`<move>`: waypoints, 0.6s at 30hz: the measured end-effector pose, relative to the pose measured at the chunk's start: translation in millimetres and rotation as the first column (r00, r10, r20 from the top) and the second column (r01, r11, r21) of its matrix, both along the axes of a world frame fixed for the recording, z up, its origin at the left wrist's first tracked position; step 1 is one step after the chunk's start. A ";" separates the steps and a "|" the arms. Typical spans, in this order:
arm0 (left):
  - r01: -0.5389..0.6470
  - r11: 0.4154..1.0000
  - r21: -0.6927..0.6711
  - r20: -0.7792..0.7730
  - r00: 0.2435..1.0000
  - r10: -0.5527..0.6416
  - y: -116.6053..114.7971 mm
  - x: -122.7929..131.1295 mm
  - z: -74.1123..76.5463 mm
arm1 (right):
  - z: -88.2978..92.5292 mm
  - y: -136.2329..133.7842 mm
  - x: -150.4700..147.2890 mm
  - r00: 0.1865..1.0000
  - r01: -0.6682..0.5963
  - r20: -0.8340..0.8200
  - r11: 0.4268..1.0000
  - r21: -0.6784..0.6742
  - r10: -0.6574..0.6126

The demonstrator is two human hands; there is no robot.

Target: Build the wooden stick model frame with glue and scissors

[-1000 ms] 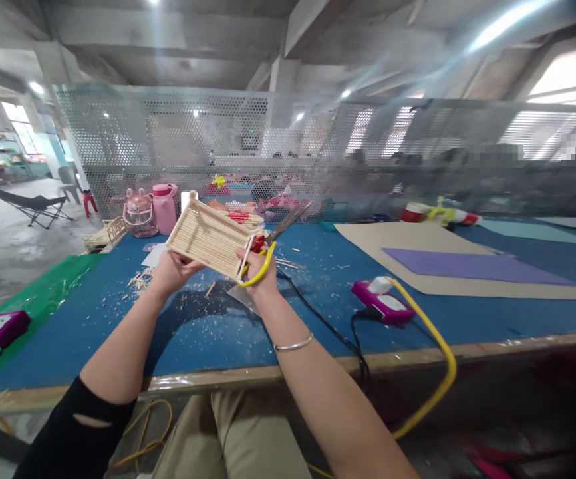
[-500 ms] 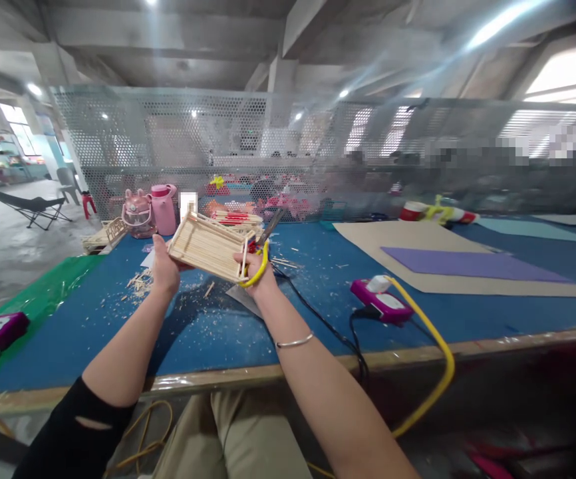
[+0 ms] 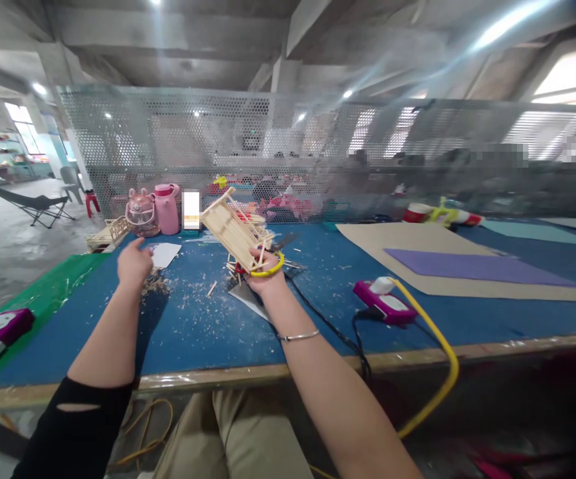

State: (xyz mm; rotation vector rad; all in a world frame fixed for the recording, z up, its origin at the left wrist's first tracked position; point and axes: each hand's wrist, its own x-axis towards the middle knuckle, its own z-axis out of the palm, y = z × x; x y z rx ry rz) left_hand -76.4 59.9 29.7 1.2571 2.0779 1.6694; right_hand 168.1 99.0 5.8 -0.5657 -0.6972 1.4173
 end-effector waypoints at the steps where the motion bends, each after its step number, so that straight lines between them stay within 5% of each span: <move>1: -0.013 0.998 -0.066 -0.038 0.999 0.010 -3.2 5.2 -1.2 | 0.5 0.9 1.8 1.000 0.001 0.012 1.000 -0.023 -0.001; 3: 0.050 0.953 -0.300 -0.257 0.957 -0.131 -10.2 21.7 -2.3 | 1.8 1.9 3.7 0.999 0.020 0.047 0.998 -0.063 -0.017; 5: 0.300 0.907 -0.294 -0.302 0.871 -0.386 -15.8 41.8 -2.3 | 3.7 0.8 2.1 0.997 0.053 0.069 0.995 -0.081 -0.047; 7: 0.631 0.752 -0.191 -0.126 0.744 -0.656 -18.4 60.2 -3.3 | 6.5 -3.9 -2.8 0.994 0.083 0.083 0.994 -0.068 -0.077; 9: 0.805 0.592 -0.028 0.179 0.587 -0.789 -18.5 74.9 -7.3 | 10.3 -12.2 -9.7 0.991 0.096 0.101 0.995 -0.030 -0.093; 12: 0.742 0.634 0.220 0.368 0.539 -0.758 -18.5 92.2 -17.2 | 17.0 -27.8 -19.4 0.985 0.106 0.129 0.993 0.046 -0.111; 15: 0.693 0.663 0.282 0.365 0.562 -0.742 -23.1 108.4 -23.8 | 22.6 -40.2 -25.4 0.954 0.142 0.240 0.975 0.173 -0.181; 18: 0.636 0.648 0.419 0.438 0.483 -0.758 -29.2 121.4 -21.7 | 25.6 -46.5 -28.0 0.887 0.195 0.350 0.932 0.307 -0.301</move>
